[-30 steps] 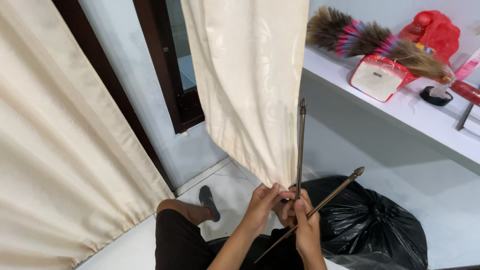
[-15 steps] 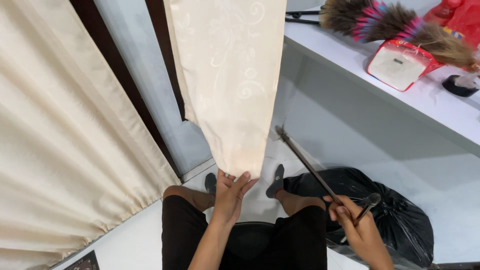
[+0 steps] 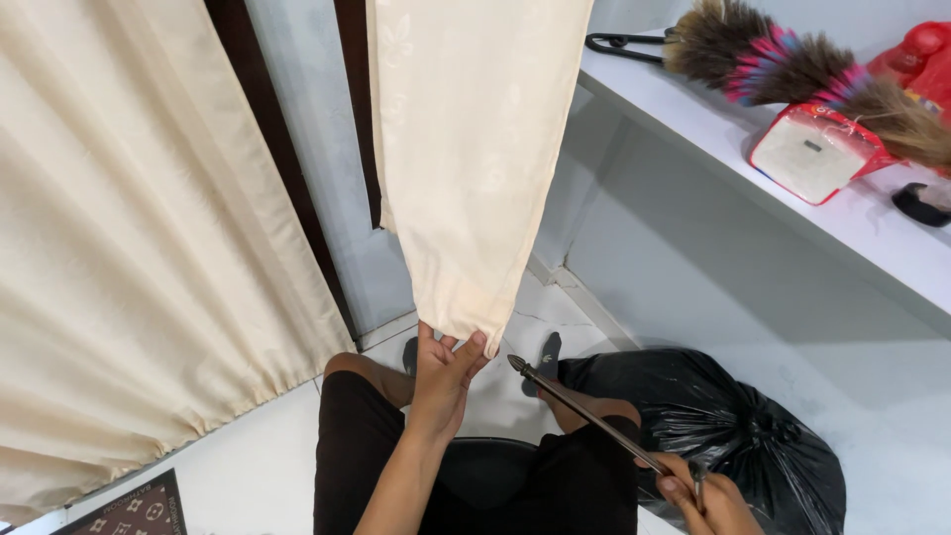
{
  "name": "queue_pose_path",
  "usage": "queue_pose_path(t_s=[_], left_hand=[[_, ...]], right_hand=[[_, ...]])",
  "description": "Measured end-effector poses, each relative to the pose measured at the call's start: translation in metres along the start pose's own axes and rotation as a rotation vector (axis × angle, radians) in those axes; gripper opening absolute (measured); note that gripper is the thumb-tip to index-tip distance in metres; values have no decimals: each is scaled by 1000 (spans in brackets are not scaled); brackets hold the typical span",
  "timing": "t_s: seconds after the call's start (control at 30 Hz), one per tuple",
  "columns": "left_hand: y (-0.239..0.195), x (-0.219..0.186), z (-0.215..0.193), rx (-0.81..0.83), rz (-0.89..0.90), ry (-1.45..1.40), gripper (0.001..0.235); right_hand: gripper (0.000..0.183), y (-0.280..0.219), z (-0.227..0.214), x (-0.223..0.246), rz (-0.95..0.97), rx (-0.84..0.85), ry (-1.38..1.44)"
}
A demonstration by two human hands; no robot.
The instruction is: Installing small tension rods or support rods into a set of curtains and placing them on a window frame.
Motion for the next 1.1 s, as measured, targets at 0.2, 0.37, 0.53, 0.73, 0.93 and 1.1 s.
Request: queue_pose_path(t_s=[0.2, 0.37, 0.53, 0.73, 0.93, 1.1], left_hand=[[-4, -14, 8, 47, 146, 111, 88], [-2, -22, 6, 21, 186, 141, 92], [1, -22, 2, 8, 188, 165, 93], [-4, -24, 9, 48, 238, 246, 88], [-9, -3, 17, 107, 156, 321, 92], [-31, 75, 30, 232, 44, 197, 78]], right_hand=[[41, -21, -32, 103, -53, -36, -29], [52, -26, -40, 118, -122, -45, -114], [48, -28, -41, 124, -70, -43, -153], [45, -28, -42, 139, -30, -125, -226], [46, -34, -56, 192, -174, -267, -294], [50, -30, -52, 280, -91, -170, -293]])
Point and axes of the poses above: each hand's wrist, its own y-axis towards the middle knuckle, its own z-axis out of the palm, x = y × z, the point moved 10 cm from there along y, towards the middle knuckle, and after that the axes turned 10 degrees about z, right-handed, at the moved point
